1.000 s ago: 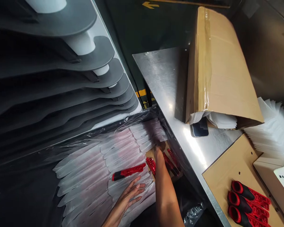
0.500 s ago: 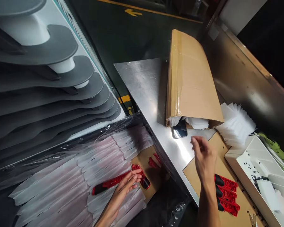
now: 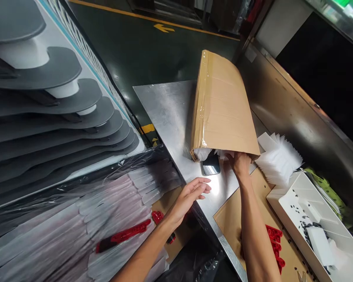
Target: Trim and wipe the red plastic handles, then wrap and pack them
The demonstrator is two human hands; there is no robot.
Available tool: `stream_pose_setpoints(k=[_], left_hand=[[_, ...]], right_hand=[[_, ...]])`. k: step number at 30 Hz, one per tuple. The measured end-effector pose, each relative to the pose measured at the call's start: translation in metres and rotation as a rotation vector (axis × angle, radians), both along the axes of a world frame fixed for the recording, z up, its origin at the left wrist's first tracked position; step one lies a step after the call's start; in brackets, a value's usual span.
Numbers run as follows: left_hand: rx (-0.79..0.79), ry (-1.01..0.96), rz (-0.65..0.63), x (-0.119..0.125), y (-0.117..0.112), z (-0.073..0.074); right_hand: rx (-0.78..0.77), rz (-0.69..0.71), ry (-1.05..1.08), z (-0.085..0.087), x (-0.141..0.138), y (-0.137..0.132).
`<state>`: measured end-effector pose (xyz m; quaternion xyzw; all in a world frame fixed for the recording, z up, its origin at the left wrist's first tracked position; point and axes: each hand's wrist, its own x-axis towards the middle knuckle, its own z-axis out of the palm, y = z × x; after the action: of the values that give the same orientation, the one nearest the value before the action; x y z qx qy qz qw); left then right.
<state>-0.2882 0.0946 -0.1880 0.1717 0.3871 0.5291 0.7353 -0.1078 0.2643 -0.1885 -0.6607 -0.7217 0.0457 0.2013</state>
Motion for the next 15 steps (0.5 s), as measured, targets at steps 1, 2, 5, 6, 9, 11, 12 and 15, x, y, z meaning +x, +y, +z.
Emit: stream_pose_setpoints(k=[1,2,5,6,9,11,12,15], left_hand=[[0.0,0.0,0.005,0.002,0.004,-0.001],[0.0,0.003,0.009,0.004,0.008,-0.001],[-0.003,0.02,0.023,0.005,0.015,0.0],[-0.006,0.024,0.032,0.005,0.017,0.0],[-0.016,0.031,0.073,0.005,0.02,0.003],[-0.014,0.019,0.098,0.007,0.021,0.008],[-0.024,-0.003,0.103,0.008,0.022,0.011],[-0.15,-0.156,0.027,0.009,0.02,0.018]], right_hand=[[-0.006,0.002,0.021,-0.002,-0.001,0.002],[-0.009,0.003,0.035,-0.003,-0.002,0.005],[0.023,-0.005,0.112,0.001,-0.004,0.016],[0.042,-0.016,0.147,0.004,-0.005,0.02],[0.106,-0.072,0.257,0.018,-0.009,0.02],[0.151,-0.113,0.323,0.029,-0.016,0.003],[0.171,-0.127,0.35,0.034,-0.021,-0.012],[0.172,-0.087,0.399,0.046,-0.039,-0.078]])
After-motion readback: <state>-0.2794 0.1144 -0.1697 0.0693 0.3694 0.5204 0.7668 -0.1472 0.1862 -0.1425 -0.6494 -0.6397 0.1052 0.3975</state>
